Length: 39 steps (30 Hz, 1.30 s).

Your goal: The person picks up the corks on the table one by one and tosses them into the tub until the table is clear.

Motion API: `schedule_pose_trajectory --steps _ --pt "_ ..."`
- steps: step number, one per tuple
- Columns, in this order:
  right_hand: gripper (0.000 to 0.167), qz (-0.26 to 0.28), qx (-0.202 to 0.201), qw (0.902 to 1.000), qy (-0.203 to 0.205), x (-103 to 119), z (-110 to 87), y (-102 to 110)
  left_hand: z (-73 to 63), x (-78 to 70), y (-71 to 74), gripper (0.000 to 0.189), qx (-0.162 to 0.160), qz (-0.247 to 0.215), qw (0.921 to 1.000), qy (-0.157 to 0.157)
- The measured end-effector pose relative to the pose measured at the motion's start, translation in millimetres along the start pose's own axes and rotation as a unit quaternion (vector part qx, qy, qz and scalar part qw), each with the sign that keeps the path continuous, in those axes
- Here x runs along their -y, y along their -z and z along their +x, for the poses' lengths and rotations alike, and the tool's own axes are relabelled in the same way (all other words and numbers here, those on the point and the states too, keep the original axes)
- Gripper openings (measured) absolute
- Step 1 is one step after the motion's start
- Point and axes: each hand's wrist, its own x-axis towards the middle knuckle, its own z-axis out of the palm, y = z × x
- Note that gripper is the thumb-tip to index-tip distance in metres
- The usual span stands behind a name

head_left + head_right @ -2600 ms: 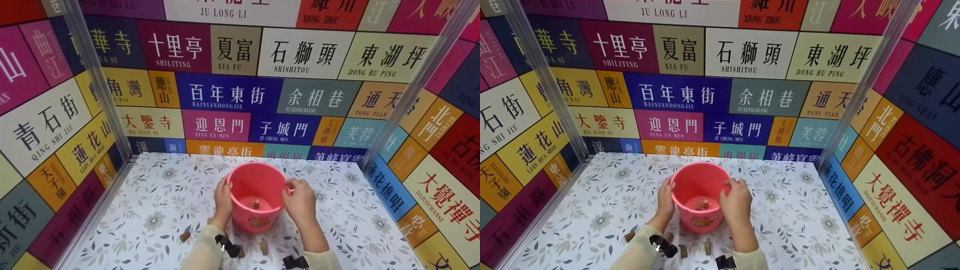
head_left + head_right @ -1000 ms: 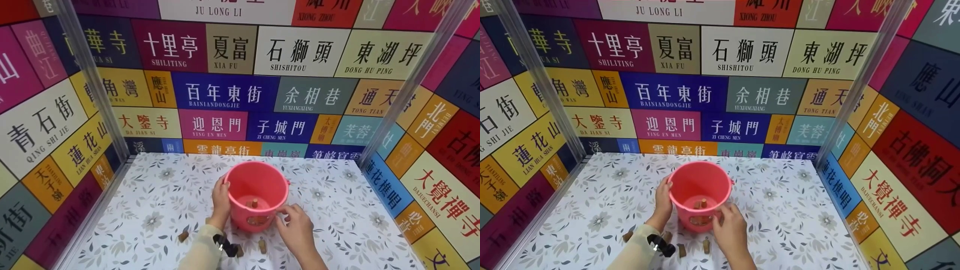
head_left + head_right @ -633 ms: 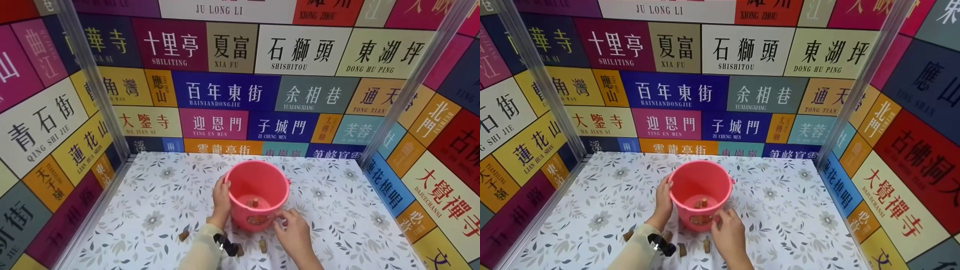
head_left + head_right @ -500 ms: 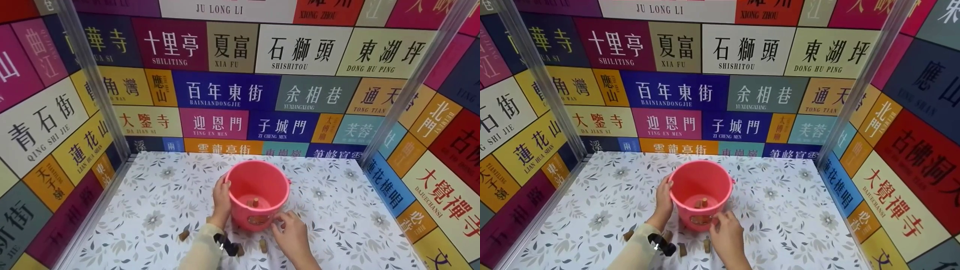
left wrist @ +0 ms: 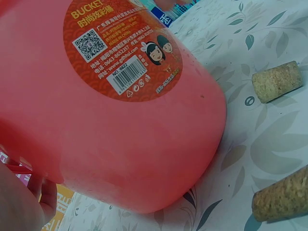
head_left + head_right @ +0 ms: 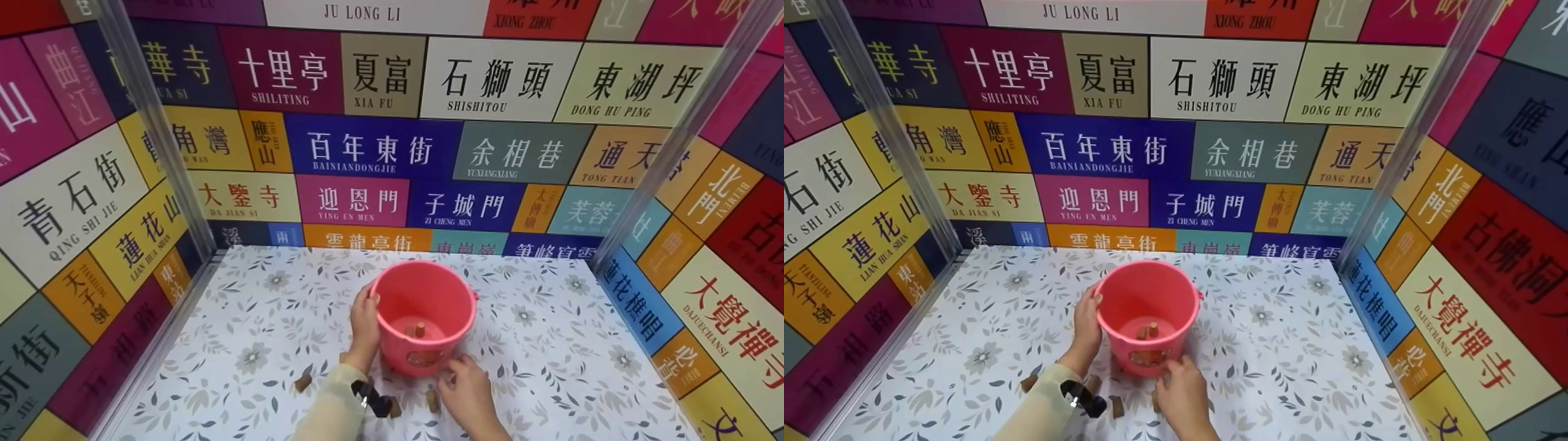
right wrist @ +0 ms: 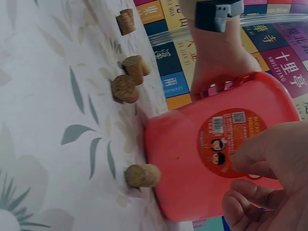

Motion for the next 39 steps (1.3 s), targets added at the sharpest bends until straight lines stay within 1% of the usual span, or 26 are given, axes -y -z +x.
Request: schedule_pose_trajectory --steps 3,9,12,16,18,23,27,34,39 --pt "0.014 0.001 0.008 1.0000 0.002 -3.6 -1.7 -5.4 -0.3 -0.9 0.2 0.044 0.004 -0.002 1.0000 0.001" --pt "0.011 0.002 0.032 0.9994 -0.010 -8.3 -4.4 -14.1 -2.0 -1.8 1.6 0.045 0.013 -0.005 0.9997 0.018" --pt "0.013 -0.003 0.040 0.9991 -0.010 -9.2 -5.2 -17.0 -1.1 -1.0 1.4 0.045 0.009 -0.007 0.9998 0.014" --pt "0.019 0.001 0.058 0.9983 -0.013 -9.6 -6.1 -22.0 0.1 -0.5 1.5 0.045 0.008 -0.010 0.9999 -0.006" --pt "0.020 0.003 0.064 0.9979 -0.011 -10.0 -6.8 -24.8 0.1 -0.8 1.7 0.045 0.010 -0.010 0.9999 -0.007" --pt "0.015 0.009 0.080 0.9968 -0.001 -12.9 -9.0 -32.1 -1.0 -2.0 1.4 0.046 0.007 -0.005 0.9999 0.006" --pt "0.011 0.011 0.097 0.9952 -0.005 -14.1 -10.5 -35.5 -2.0 -2.9 0.6 0.045 0.002 -0.004 1.0000 0.005" --pt "0.010 0.003 0.112 0.9935 -0.015 -14.2 -13.0 -39.4 -2.5 -3.7 -0.4 0.045 0.002 -0.009 0.9999 0.011" --pt "0.011 -0.009 0.119 0.9927 -0.014 -15.3 -15.8 -44.2 -2.7 -2.5 -0.1 0.044 0.000 -0.010 0.9999 0.002"
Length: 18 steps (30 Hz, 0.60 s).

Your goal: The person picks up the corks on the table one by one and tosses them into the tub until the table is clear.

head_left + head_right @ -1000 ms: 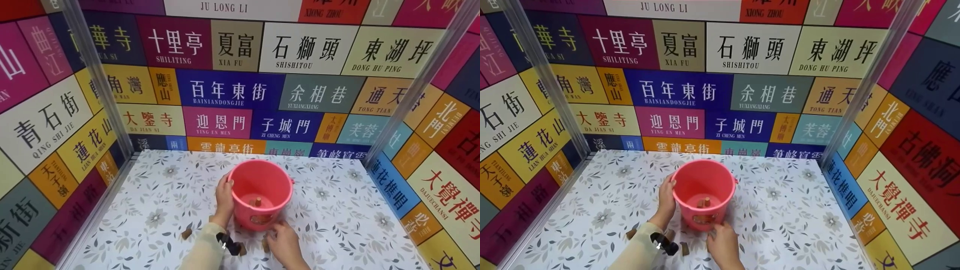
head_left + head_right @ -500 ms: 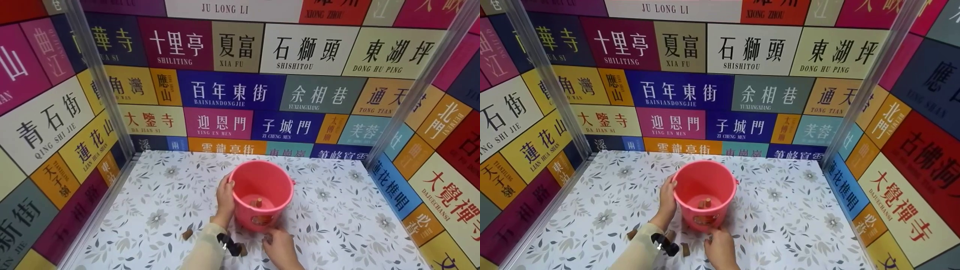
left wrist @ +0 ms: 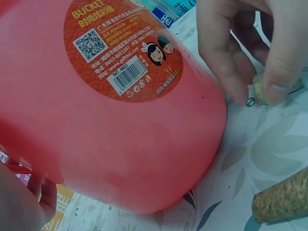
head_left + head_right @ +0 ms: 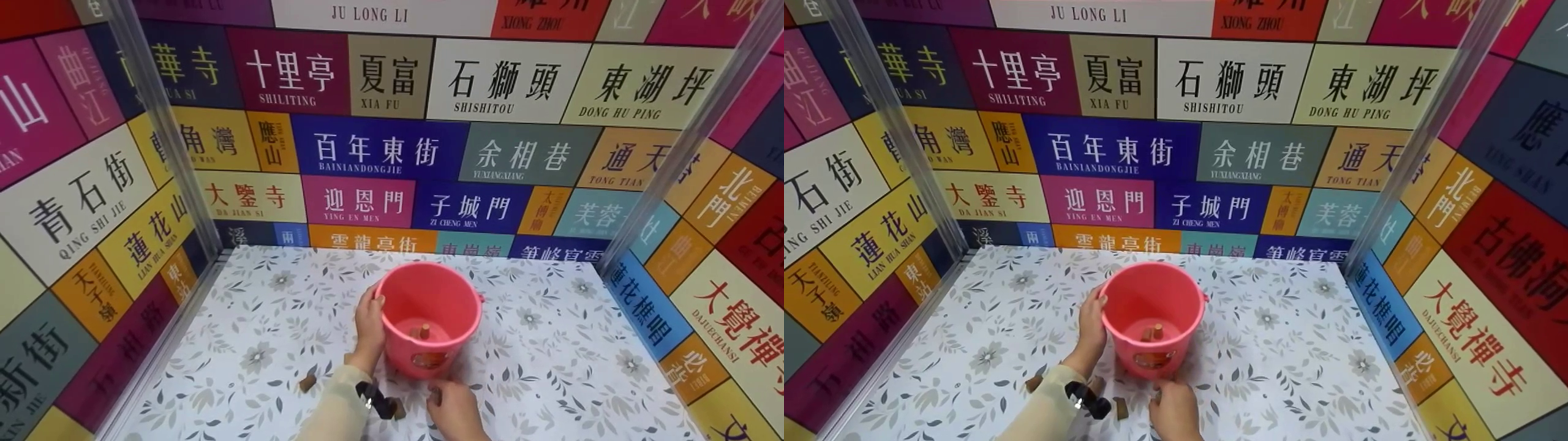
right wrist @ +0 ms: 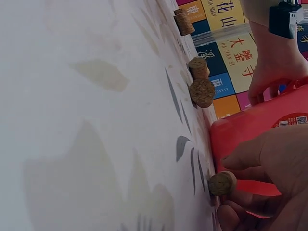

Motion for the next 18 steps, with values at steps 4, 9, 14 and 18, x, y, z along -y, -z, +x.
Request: schedule_pose_trajectory --steps 4,9,14,18 --pt "0.014 -0.006 -0.003 1.0000 0.006 -0.5 -0.9 -2.0 1.3 2.5 0.6 0.044 0.003 -0.001 1.0000 -0.009" --pt "0.015 -0.005 -0.002 1.0000 0.000 0.9 -0.8 -2.1 2.5 4.7 1.4 0.043 0.003 0.004 0.9999 -0.014" --pt "0.013 0.002 0.018 0.9997 -0.014 1.9 -0.2 -1.3 2.7 4.7 1.2 0.045 0.005 0.009 0.9999 -0.009" --pt "0.015 0.000 0.004 1.0000 0.002 2.4 -1.0 -1.4 3.0 4.6 1.4 0.045 0.003 0.009 0.9999 -0.008"
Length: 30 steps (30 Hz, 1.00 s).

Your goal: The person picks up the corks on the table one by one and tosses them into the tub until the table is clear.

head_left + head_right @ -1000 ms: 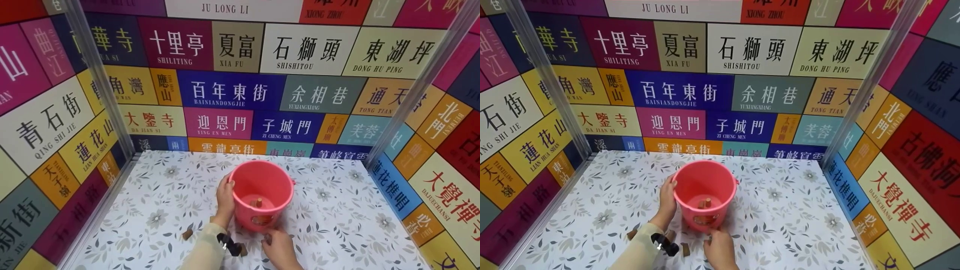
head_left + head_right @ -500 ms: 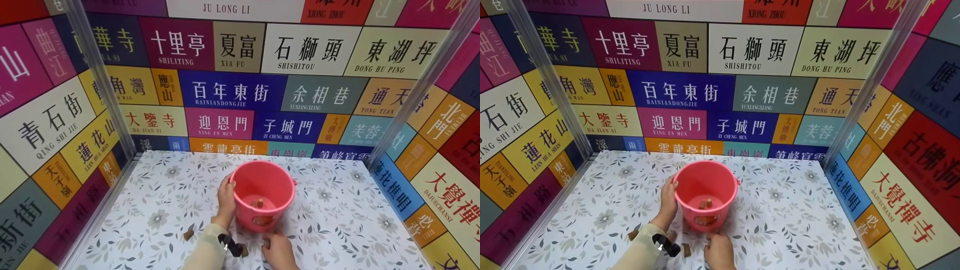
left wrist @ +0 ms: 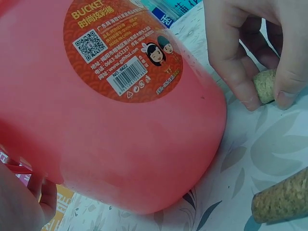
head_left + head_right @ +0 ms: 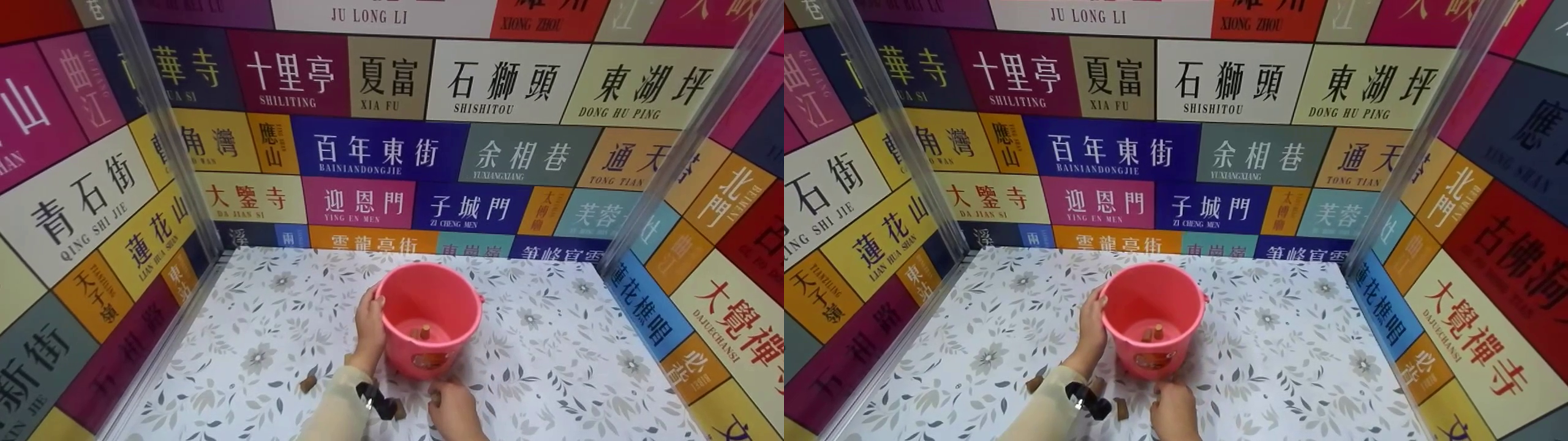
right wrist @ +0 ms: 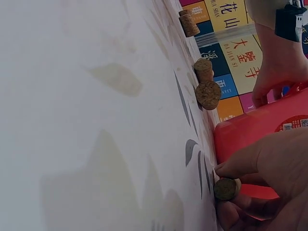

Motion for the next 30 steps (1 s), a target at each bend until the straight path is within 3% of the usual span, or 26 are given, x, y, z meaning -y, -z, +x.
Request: schedule_pose_trajectory --steps 7,14,18,30 --pt "0.015 -0.005 -0.012 0.9999 0.010 -0.3 0.4 -1.6 -0.3 -1.2 -0.4 0.044 -0.005 0.004 1.0000 -0.004" --pt "0.015 0.010 0.007 0.9998 -0.016 0.9 3.9 -0.7 -0.1 -0.1 -0.8 0.043 -0.006 -0.002 0.9999 -0.016" --pt "0.015 0.006 -0.001 0.9999 -0.011 1.8 2.6 1.9 -0.3 -0.2 -1.0 0.043 -0.007 -0.001 0.9998 -0.018" --pt "0.014 0.021 0.011 0.9982 -0.056 1.2 2.1 13.8 -1.1 -1.7 -1.3 0.043 -0.007 0.004 0.9999 -0.011"
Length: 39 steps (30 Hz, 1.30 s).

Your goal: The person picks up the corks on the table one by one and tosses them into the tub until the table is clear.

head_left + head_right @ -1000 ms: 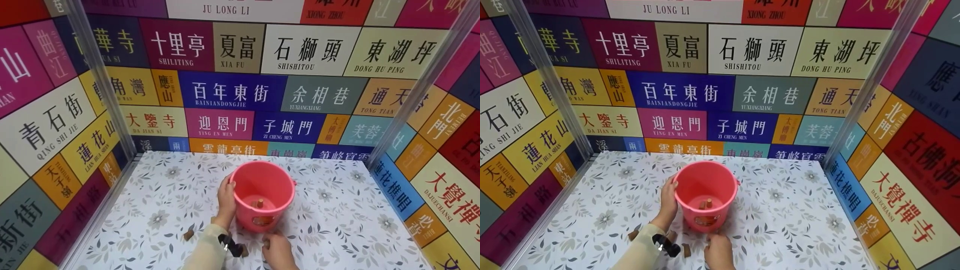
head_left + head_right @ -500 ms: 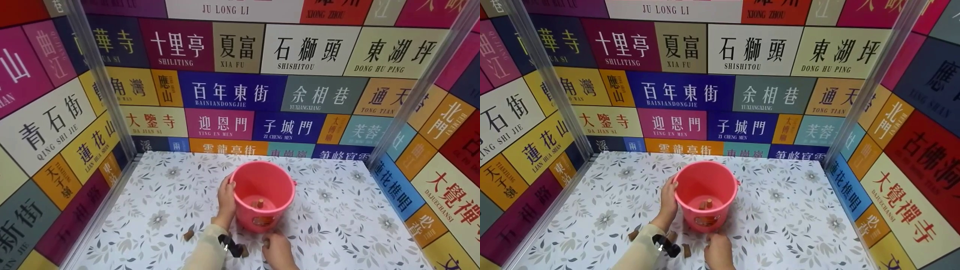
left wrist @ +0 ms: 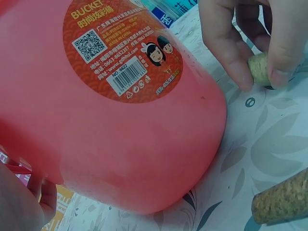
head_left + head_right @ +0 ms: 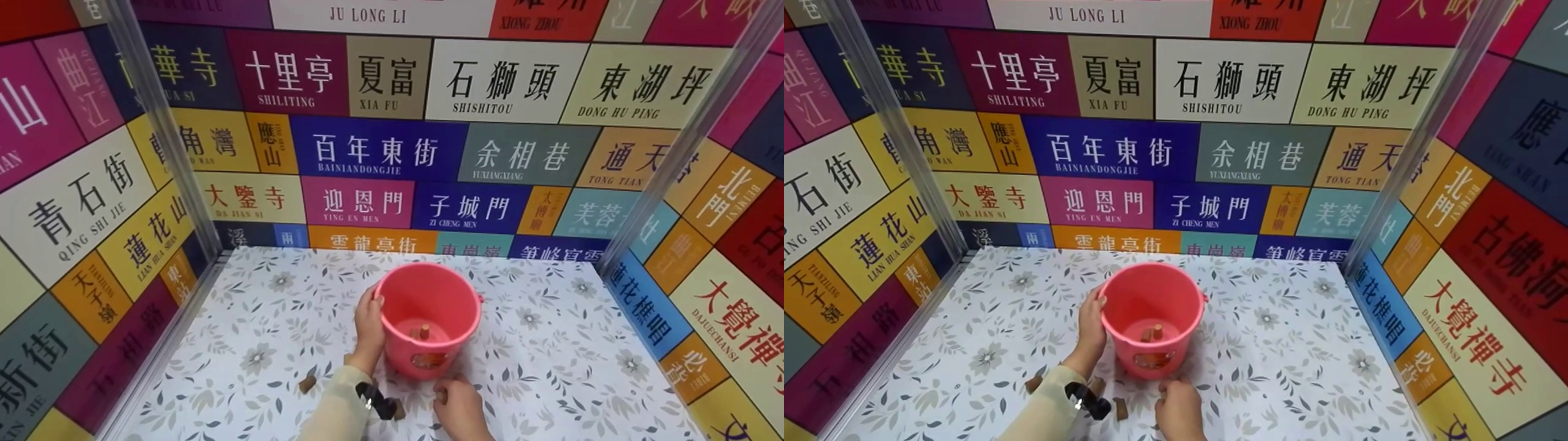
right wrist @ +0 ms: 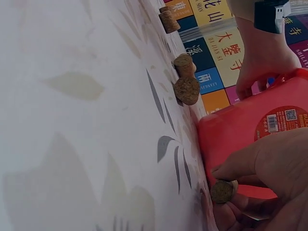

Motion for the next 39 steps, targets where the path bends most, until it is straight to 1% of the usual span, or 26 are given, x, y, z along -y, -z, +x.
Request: schedule_pose_trajectory --steps 4,10,15,20,23,30,36,39 --pt "0.015 0.009 -0.002 0.9999 -0.013 -1.4 0.9 4.7 0.0 0.2 0.2 0.043 0.000 0.004 1.0000 -0.003" --pt "0.014 -0.004 -0.041 0.9991 0.011 -6.4 0.7 10.4 -1.0 -1.2 0.3 0.043 -0.001 0.002 1.0000 -0.004" --pt "0.015 -0.011 -0.065 0.9978 0.006 -11.5 1.7 15.6 -1.0 -1.0 0.3 0.043 0.001 -0.012 0.9999 -0.002" --pt "0.015 -0.020 -0.084 0.9963 0.008 -15.0 3.8 21.5 -1.1 0.2 0.7 0.043 0.001 -0.012 0.9999 -0.011" --pt "0.015 -0.023 -0.088 0.9958 0.005 -17.0 4.8 25.3 -0.8 -0.4 0.5 0.043 0.003 -0.007 0.9999 -0.010" --pt "0.014 -0.019 -0.092 0.9955 -0.013 -18.1 6.9 36.7 -1.2 -1.1 1.1 0.043 0.010 -0.002 0.9999 0.009" --pt "0.013 -0.027 -0.099 0.9945 -0.018 -16.6 13.3 48.7 0.4 -0.1 0.3 0.043 0.007 -0.007 1.0000 0.003" --pt "0.011 -0.023 -0.098 0.9944 -0.031 -16.2 16.1 55.1 0.5 0.1 0.1 0.044 0.007 -0.004 0.9999 0.007"
